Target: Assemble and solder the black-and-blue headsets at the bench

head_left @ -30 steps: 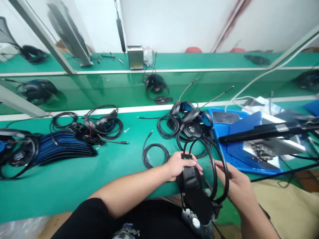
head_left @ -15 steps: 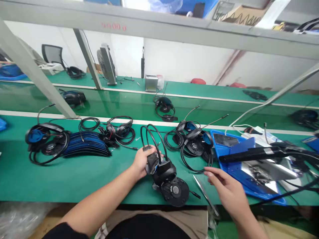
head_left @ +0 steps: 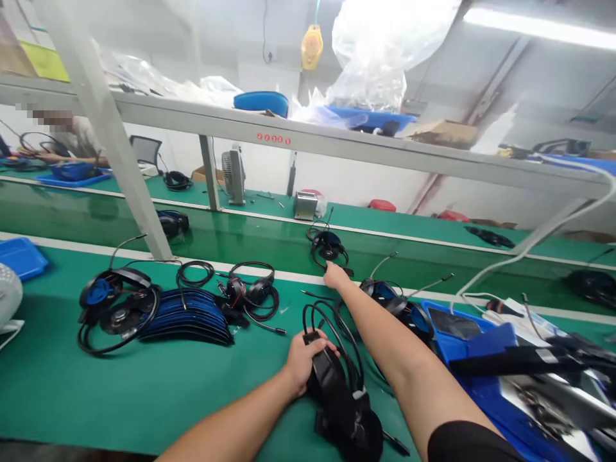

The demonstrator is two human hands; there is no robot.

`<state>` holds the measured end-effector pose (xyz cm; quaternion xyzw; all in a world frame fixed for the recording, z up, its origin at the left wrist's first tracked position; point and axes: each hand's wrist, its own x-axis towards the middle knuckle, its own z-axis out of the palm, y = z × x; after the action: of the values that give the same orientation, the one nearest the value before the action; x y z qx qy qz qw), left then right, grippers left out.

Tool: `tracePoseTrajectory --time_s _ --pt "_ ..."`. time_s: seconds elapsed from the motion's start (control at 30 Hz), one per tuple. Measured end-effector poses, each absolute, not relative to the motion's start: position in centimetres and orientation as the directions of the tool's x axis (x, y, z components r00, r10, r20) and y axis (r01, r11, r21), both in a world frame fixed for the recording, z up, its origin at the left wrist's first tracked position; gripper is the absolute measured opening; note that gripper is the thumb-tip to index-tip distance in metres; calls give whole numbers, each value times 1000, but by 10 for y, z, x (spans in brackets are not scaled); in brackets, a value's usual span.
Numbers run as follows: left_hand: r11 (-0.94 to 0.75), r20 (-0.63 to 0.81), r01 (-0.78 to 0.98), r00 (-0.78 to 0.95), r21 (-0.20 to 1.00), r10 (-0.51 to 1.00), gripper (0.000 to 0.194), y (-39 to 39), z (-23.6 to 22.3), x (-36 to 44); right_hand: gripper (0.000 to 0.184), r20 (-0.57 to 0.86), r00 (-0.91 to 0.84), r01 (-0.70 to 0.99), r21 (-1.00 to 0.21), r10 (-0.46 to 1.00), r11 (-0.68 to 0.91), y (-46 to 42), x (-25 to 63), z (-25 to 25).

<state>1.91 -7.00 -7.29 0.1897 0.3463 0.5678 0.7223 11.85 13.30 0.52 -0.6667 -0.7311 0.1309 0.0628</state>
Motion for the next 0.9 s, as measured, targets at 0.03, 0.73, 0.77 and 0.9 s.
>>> tracePoseTrajectory --time_s 0.03,0.73,0.77,0.9 --pt "284 -284 -693 119 663 951 43 -69 -75 20 41 -87 -89 962 -264 992 63 138 117 0" --pt "328 -307 -732 170 597 937 37 -63 -84 24 30 256 29 775 -616 966 140 172 137 39" --pt "325 -305 -732 168 599 938 37 -63 -84 24 29 294 30 747 -641 955 173 166 140 45" --pt "318 -299 -733 163 602 940 38 -62 -83 23 31 454 38 620 -709 890 335 141 150 67"
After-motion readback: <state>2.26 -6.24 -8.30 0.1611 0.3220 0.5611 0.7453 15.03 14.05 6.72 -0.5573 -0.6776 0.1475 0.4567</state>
